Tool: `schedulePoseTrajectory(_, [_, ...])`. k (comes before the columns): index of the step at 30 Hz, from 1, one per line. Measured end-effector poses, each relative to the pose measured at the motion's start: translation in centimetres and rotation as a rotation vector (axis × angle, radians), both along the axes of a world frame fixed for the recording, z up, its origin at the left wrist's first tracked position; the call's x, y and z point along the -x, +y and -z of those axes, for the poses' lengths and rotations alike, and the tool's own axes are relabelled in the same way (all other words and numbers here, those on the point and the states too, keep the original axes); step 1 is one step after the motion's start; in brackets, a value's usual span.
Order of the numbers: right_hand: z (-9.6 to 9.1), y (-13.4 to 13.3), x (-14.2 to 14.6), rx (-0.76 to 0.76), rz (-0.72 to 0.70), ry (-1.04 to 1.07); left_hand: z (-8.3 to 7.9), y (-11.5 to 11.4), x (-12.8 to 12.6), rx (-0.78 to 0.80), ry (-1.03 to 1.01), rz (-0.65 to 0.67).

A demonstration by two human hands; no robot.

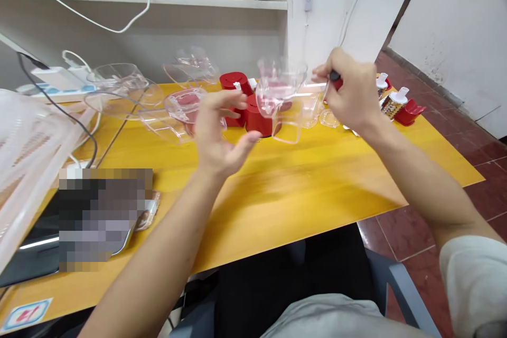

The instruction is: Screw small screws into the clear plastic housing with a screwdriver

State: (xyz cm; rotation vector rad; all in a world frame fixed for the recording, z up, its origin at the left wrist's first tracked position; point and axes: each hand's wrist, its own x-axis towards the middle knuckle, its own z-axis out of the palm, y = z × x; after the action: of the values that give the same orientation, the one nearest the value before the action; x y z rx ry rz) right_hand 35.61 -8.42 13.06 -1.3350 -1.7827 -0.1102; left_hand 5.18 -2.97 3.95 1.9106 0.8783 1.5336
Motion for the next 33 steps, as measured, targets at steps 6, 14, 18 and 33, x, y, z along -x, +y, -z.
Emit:
schedulePoseTrajectory(6, [7.0, 0.5, 0.3, -0.021, -0.167, 0.116, 4.1, 0.3, -2.9, 0.101, -0.084, 0.282])
schedulePoseTrajectory(14, [11.1, 0.1, -0.7, -0.042, -0.236, 0.178, 7.1, 1.7, -2.7, 0.067, -0.095, 0.402])
schedulePoseTrajectory(18, [11.3, -0.4, -0.9, -0.055, -0.247, 0.122, 6.9, 1.5, -2.1, 0.167, -0.065, 0.448])
schedulePoseTrajectory(33, [8.5, -3.1, -1.8, 0.005, -0.59, -0.064, 6.8, 2.5, -1.2, 0.178, -0.099, 0.517])
